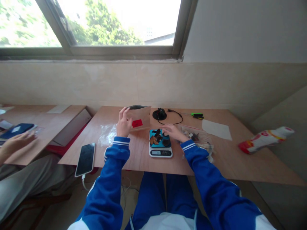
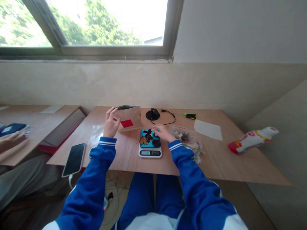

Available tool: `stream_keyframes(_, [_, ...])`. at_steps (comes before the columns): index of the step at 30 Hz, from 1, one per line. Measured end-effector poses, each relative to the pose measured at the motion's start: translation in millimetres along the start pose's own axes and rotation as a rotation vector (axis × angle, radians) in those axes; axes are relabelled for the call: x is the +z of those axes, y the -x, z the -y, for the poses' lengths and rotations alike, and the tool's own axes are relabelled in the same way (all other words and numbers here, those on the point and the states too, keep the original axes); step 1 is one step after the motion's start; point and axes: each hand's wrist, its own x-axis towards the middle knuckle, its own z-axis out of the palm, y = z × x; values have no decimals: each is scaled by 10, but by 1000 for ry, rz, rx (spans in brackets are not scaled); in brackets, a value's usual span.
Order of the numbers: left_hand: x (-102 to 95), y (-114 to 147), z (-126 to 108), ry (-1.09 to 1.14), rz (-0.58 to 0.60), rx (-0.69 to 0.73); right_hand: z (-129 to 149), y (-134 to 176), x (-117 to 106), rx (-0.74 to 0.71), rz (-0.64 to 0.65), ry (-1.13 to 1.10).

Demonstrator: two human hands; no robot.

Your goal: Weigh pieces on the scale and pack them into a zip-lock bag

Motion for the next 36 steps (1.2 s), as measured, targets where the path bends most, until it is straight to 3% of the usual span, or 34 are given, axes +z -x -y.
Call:
stream_keyframes(5, [8, 117, 3, 29, -40, 23, 24, 353, -15, 82, -90, 56])
stream_keyframes(9, [131, 445, -57, 49, -128, -30, 155, 514, 110, 112, -100, 156])
stream_keyframes(10, [203, 558, -80, 50, -80, -33, 199, 514, 151, 101, -81, 183])
stream_keyframes(12, [384, 796, -125, 59, 210, 42, 288, 474, 227, 74, -35, 240])
stream_keyframes(13, [482, 910, -143, 66, 297, 73, 329, 444, 258, 65, -13, 269])
stream_keyframes(16, [725, 1181, -159, 76, 416, 109, 414, 363, 307, 67, 39, 349])
stream_keyframes(19, [825, 1316, -114, 66, 454, 97, 420, 351, 297, 90, 60, 361])
stream_keyframes(24, [809, 1396, -42, 73, 475, 81, 326, 458, 262, 101, -1, 294])
stream_keyframes(29, [787, 1470, -108, 100, 466, 69, 254, 668, 312, 186, -170, 239])
stream_keyframes(36, [553, 1459, -105, 104, 337, -2, 456, 1118, 325, 276, -376, 209])
